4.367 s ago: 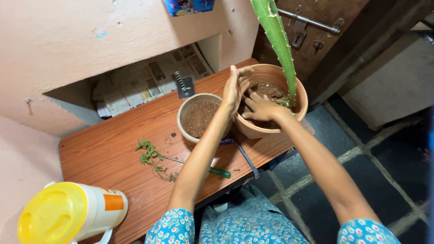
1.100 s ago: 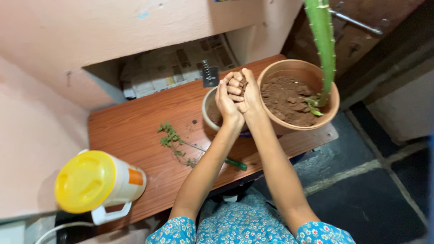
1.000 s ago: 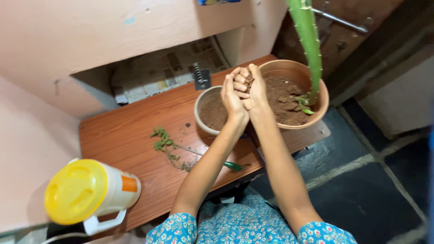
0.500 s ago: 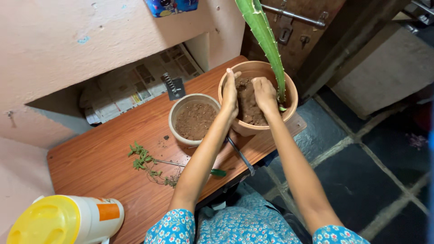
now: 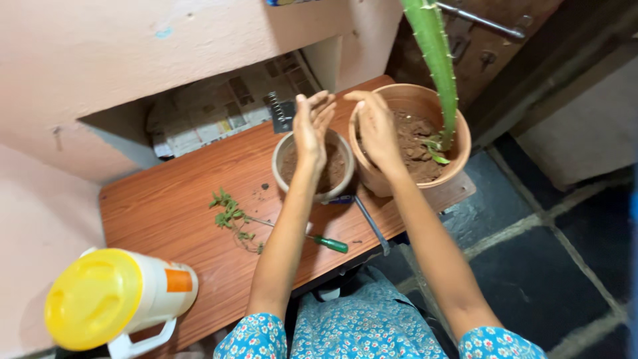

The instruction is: The person transfers soil from a small bowl into a larger pot containing a cactus, pressing the soil down by hand. They then pour water from a yellow-lidded jug into the pot and use a small green tool to adjust the soil around the plant.

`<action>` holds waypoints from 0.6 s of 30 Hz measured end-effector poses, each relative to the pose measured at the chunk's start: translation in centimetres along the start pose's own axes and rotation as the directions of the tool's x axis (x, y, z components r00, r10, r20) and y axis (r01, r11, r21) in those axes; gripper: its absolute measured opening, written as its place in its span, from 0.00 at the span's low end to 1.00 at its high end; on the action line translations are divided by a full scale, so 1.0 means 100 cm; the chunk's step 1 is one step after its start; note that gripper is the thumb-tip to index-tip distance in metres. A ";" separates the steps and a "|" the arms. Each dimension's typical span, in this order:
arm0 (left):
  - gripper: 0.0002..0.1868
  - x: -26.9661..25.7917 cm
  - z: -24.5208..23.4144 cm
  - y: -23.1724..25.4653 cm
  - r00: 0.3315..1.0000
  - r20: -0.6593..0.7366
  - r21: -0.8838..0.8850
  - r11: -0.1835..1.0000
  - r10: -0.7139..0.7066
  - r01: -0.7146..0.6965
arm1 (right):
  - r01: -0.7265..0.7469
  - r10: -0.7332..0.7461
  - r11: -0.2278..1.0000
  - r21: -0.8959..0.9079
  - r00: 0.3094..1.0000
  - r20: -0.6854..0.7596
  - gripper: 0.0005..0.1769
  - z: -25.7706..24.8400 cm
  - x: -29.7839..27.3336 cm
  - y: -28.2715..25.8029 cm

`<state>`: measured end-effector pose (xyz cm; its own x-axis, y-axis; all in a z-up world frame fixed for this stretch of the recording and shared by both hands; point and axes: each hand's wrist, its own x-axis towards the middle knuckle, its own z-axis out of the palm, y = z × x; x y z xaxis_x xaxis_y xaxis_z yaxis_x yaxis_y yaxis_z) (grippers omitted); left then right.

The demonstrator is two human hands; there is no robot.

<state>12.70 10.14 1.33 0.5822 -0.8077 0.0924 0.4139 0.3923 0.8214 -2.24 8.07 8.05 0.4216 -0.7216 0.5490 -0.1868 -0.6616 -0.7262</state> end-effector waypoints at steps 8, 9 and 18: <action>0.38 -0.003 -0.127 -0.016 0.990 -0.137 -0.043 0.999 0.017 -0.023 | 0.019 0.039 0.994 -0.108 0.860 0.508 0.17 0.110 -0.036 0.050; 0.38 -0.006 -0.133 -0.017 0.991 -0.127 -0.036 0.999 0.032 -0.037 | 0.083 -0.032 0.994 -0.075 0.853 0.521 0.18 0.116 -0.041 0.059; 0.40 -0.011 -0.125 -0.022 0.998 -0.030 0.130 0.990 0.063 -0.059 | 0.184 -0.079 0.982 -0.052 0.635 0.769 0.19 0.131 -0.046 0.072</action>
<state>19.91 15.67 -7.66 0.6279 -0.7678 0.1272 0.2842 0.3784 0.8809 6.14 9.24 -5.14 0.9643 -0.2497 0.0877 -0.1516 -0.7927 -0.5905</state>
